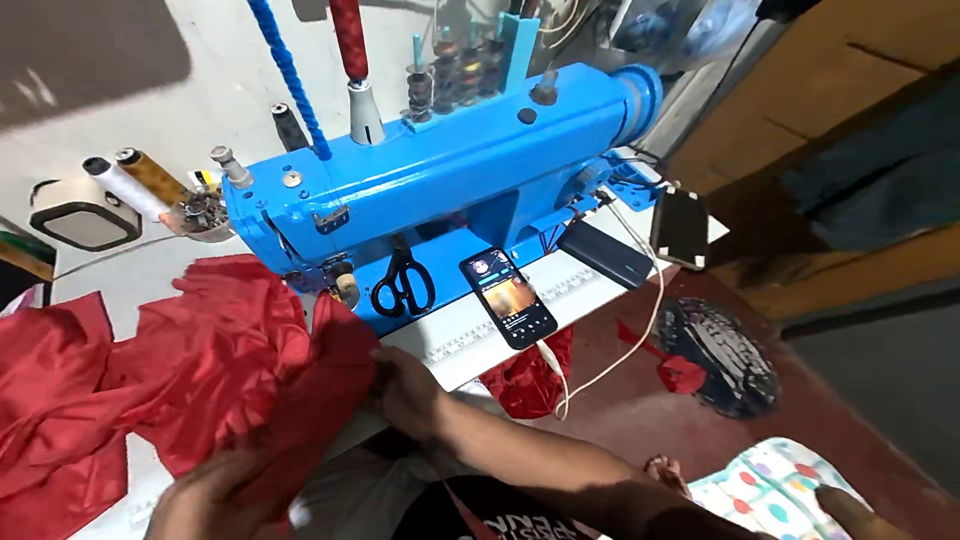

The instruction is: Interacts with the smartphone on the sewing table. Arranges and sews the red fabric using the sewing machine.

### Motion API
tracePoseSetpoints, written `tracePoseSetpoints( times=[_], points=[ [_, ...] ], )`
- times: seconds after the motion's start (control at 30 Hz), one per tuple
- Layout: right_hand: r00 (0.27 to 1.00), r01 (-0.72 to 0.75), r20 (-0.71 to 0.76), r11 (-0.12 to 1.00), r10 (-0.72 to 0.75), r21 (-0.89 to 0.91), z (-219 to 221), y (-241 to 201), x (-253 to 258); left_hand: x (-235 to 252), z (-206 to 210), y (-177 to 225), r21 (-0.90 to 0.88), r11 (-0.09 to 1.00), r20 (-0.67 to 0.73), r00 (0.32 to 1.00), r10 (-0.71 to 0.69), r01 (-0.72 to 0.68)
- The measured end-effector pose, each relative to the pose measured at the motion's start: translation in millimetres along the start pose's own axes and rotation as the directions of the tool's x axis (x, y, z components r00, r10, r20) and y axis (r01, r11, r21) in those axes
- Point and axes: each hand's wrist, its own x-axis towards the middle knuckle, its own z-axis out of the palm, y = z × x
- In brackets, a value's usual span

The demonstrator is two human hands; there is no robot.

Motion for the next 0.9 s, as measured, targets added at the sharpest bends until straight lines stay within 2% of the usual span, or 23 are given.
tracePoseSetpoints(
  times=[0.1, 0.17, 0.27, 0.33, 0.37, 0.43, 0.5, 0.53, 0.57, 0.67, 0.73, 0.8, 0.83, 0.9],
  points=[
    [0.993, -0.021, 0.118, 0.996, 0.011, 0.081, -3, 0, 1, -7, 0, 7, -0.098, 0.995, 0.077, 0.997, 0.005, 0.002],
    [0.98, -0.079, 0.189, 0.991, 0.057, 0.107, -3, 0, 2, -11, 2, 5, -0.197, 0.976, 0.056, 0.993, 0.106, -0.093],
    [0.946, -0.1, 0.318, 0.99, 0.062, 0.103, -5, 5, 4, -3, 15, -3, -0.431, 0.863, 0.032, 0.951, 0.308, -0.265],
    [0.935, -0.075, 0.35, 0.996, 0.053, 0.05, -6, 9, 4, 9, 27, -6, -0.476, 0.828, 0.0, 0.942, 0.336, -0.295],
    [0.939, -0.07, 0.338, 0.998, 0.064, 0.006, -5, 10, 3, 15, 33, -8, -0.461, 0.845, -0.033, 0.957, 0.288, -0.271],
    [0.963, -0.045, 0.26, 0.993, 0.072, -0.106, -3, 10, -1, 28, 43, -3, -0.415, 0.901, -0.127, 0.988, 0.084, -0.13],
    [0.983, -0.007, 0.177, 0.979, 0.044, -0.206, -1, 7, -6, 44, 51, 4, -0.32, 0.946, -0.183, 0.976, -0.117, 0.053],
    [0.99, 0.012, 0.142, 0.968, 0.024, -0.251, -1, 6, -8, 51, 56, 5, -0.266, 0.958, -0.197, 0.967, -0.162, 0.106],
    [0.992, 0.034, 0.124, 0.957, 0.002, -0.286, -2, 7, -10, 59, 62, 4, -0.206, 0.967, -0.193, 0.963, -0.189, 0.148],
    [0.984, 0.149, 0.146, 0.91, -0.1, -0.386, -10, 8, -12, 72, 72, 2, -0.05, 0.963, -0.057, 0.961, -0.269, 0.266],
    [0.952, 0.307, 0.195, 0.78, -0.238, -0.545, -21, 6, -11, 80, 69, -1, 0.063, 0.936, -0.005, 0.938, -0.346, 0.346],
    [0.906, 0.412, 0.245, 0.587, -0.345, -0.697, -31, -3, -10, 86, 62, -14, 0.14, 0.91, -0.031, 0.92, -0.391, 0.391],
    [0.9, 0.415, 0.255, 0.515, -0.354, -0.75, -35, -8, -11, 88, 58, -25, 0.156, 0.904, -0.056, 0.917, -0.395, 0.398],
    [0.931, 0.337, 0.222, 0.448, -0.289, -0.828, -35, -18, -16, 91, 49, -47, 0.171, 0.89, -0.086, 0.906, -0.414, 0.423]
  ],
)
